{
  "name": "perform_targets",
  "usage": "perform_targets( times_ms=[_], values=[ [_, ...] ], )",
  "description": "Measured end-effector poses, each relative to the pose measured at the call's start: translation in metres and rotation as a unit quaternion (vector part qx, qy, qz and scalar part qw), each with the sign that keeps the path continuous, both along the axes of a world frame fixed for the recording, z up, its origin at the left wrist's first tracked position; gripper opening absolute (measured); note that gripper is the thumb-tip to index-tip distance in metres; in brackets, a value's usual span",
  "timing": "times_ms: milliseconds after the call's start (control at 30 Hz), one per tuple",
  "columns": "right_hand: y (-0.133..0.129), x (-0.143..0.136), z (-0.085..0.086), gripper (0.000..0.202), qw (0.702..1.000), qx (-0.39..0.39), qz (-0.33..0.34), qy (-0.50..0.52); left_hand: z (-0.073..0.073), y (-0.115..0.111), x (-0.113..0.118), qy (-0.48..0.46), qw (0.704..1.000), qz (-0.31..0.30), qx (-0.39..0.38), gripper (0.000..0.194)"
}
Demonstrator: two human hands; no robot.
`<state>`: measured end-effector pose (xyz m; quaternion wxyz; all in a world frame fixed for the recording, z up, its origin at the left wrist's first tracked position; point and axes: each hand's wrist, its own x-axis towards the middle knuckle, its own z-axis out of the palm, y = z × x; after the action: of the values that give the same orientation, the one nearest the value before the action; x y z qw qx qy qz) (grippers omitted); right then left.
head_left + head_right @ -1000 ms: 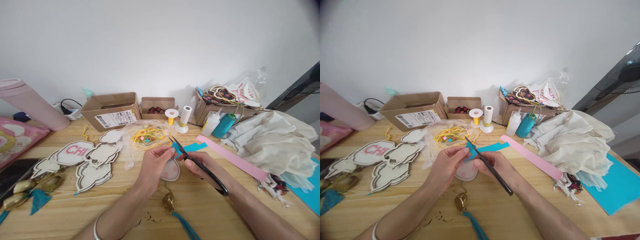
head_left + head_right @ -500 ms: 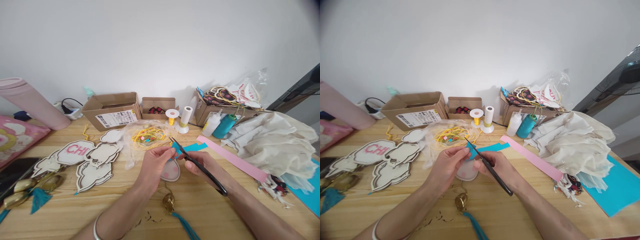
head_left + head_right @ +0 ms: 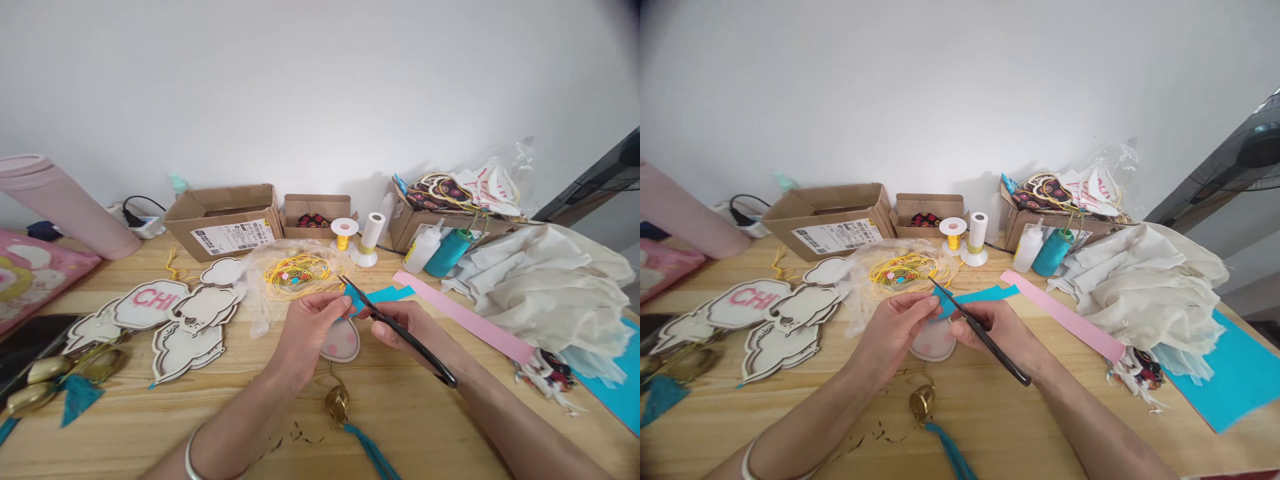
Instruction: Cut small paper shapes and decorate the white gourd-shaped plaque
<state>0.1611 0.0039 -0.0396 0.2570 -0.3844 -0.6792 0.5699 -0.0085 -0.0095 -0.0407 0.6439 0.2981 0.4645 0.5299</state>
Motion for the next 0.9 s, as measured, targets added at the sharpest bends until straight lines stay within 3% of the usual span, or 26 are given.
perform_targets(
  times_ms=[467,900],
  values=[
    [0.002,0.006,0.014,0.049,0.998,0.046,0.027,-0.034,0.002,0.004,-0.005,0.044,0.998,-0.048,0.014,0.009],
    [0.003,0.007,0.011,0.054,0.998,0.045,0.024,-0.042,0.001,0.005,-0.007,0.026,0.997,-0.078,0.009,0.011]
  ],
)
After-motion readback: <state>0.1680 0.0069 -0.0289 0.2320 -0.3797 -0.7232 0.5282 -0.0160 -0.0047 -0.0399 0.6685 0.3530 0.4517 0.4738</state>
